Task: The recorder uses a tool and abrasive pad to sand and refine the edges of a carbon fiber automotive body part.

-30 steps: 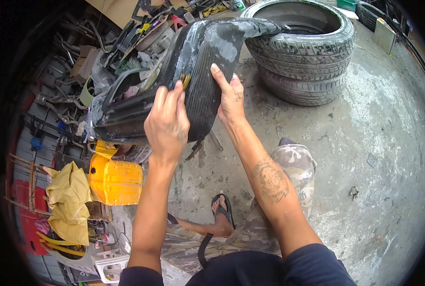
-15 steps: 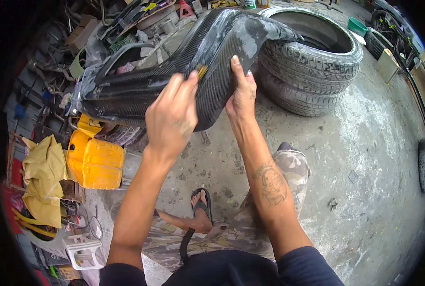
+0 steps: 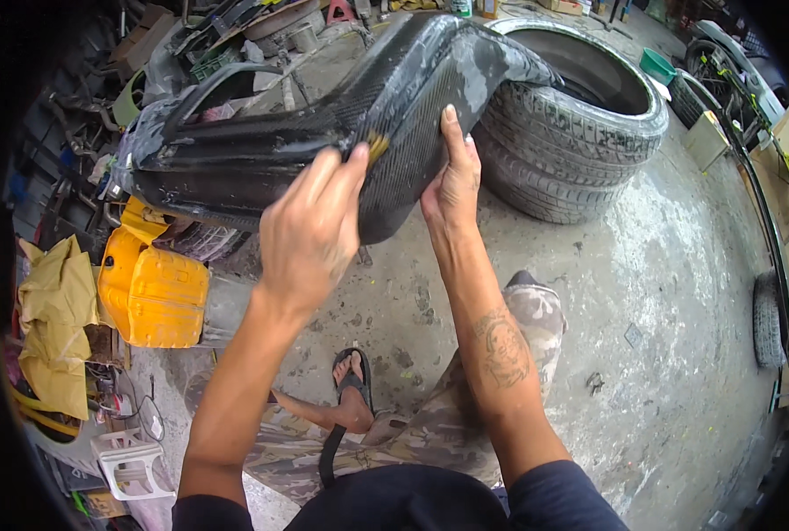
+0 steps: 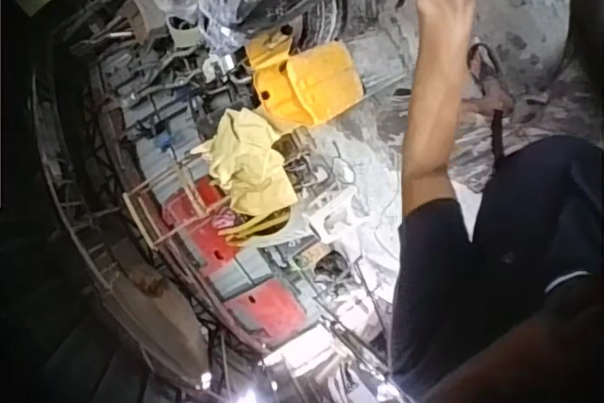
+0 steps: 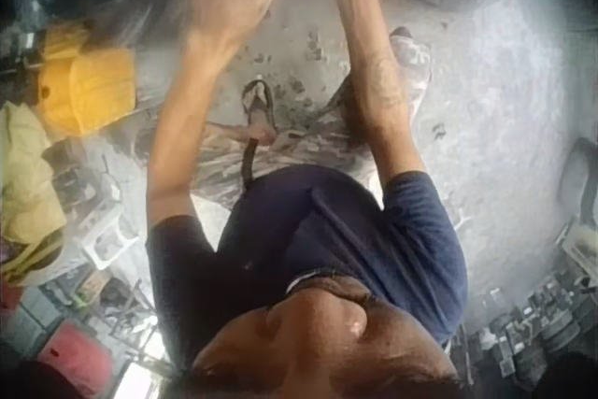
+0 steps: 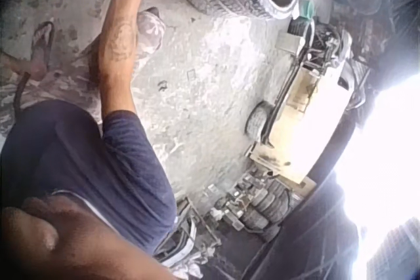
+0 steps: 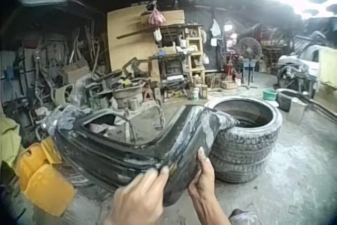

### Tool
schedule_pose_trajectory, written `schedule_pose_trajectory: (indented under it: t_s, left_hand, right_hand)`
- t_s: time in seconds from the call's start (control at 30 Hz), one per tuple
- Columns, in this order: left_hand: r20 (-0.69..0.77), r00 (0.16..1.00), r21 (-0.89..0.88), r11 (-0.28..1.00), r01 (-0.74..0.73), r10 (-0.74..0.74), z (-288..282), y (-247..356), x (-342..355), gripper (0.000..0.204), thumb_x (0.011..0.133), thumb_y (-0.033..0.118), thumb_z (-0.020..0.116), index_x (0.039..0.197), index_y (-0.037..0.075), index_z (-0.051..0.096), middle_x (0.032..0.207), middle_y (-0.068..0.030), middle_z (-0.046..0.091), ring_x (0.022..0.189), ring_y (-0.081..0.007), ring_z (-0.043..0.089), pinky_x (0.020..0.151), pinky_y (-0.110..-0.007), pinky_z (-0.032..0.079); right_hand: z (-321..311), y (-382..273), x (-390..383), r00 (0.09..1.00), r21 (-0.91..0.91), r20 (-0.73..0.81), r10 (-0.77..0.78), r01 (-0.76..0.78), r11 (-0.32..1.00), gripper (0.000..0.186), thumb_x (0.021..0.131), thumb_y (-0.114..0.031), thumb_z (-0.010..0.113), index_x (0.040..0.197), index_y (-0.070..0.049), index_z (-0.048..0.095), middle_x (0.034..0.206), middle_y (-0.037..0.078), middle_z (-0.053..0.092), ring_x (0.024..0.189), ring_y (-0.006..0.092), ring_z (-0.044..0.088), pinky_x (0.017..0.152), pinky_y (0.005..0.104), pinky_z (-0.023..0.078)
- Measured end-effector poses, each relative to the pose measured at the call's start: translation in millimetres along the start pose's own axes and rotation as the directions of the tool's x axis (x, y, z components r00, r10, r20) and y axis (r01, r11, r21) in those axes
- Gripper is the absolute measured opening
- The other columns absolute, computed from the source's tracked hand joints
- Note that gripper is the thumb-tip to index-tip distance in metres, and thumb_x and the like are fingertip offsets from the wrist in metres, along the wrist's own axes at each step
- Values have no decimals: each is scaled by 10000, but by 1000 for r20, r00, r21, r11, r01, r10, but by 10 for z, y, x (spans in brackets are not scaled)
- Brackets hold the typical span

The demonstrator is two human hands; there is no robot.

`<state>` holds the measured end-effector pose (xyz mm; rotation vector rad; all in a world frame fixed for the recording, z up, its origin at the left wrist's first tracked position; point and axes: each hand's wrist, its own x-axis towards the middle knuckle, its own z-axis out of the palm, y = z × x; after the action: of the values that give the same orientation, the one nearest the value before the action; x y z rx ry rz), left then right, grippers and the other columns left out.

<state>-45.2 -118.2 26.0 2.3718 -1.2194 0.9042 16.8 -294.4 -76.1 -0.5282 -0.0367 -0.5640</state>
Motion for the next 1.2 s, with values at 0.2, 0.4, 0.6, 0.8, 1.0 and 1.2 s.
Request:
schedule_pose_trajectory:
  t_s: [0.2, 0.4, 0.6, 0.8, 1.0, 1.2]
  left_hand:
    - [27, 998, -35, 998, 55, -54, -63, 36, -205, 427, 813, -50, 660, 1239, -73, 652, 986, -96, 612, 834, -254, 665, 663, -350, 602]
    - [-62, 995, -48, 996, 72, -74, -239, -29, -274, 316, 905, -12, 708, 1221, 10, 702, 870, -94, 576, 707, -271, 646, 608, -381, 517]
    - [-19, 980, -219, 958, 187, -196, -556, -172, -674, 375, 886, -80, 719, 1250, 14, 718, 813, -91, 548, 629, -191, 529, 562, -336, 437]
    - [127, 950, -393, 865, 311, -284, -407, -126, -1316, 330, 909, -33, 715, 1236, 11, 718, 825, -95, 571, 641, -201, 559, 569, -345, 461]
    - [327, 891, -417, 798, 434, -314, 116, -196, -1847, 284, 959, 58, 690, 1239, 19, 704, 877, -127, 595, 682, -286, 628, 593, -391, 502]
    - [417, 858, -400, 787, 470, -300, 203, -160, -1863, 285, 971, 72, 675, 1249, 15, 691, 928, -140, 599, 715, -328, 660, 616, -421, 526]
  right_hand:
    - [34, -81, -33, 1000, -31, -13, -21, 21, 999, 492, 1014, -338, 692, 1374, -20, 587, 1386, 96, 647, 1251, 207, 612, 1137, 368, 429]
    - [157, -43, -81, 999, 41, -6, 41, -41, 998, 419, 996, -303, 726, 1284, -17, 621, 1284, 94, 676, 1192, 204, 630, 1072, 376, 474]
    - [48, -66, -78, 998, 41, 1, 61, -61, 997, 433, 1013, -330, 696, 1304, -20, 616, 1303, 104, 681, 1202, 206, 642, 1077, 364, 492]
    - [-113, -137, -94, 988, 6, 67, 136, -137, 991, 514, 1043, -371, 637, 1425, -40, 541, 1359, 90, 679, 1215, 199, 661, 1070, 389, 523]
    - [-125, -105, -156, 986, -98, 2, 168, -167, 981, 664, 1006, -518, 649, 1473, -72, 494, 1429, 89, 622, 1284, 216, 606, 1143, 409, 443]
    - [-267, -145, -105, 979, -97, 0, 204, -203, 974, 773, 987, -630, 605, 1478, -51, 460, 1371, 112, 642, 1251, 229, 629, 1074, 440, 518]
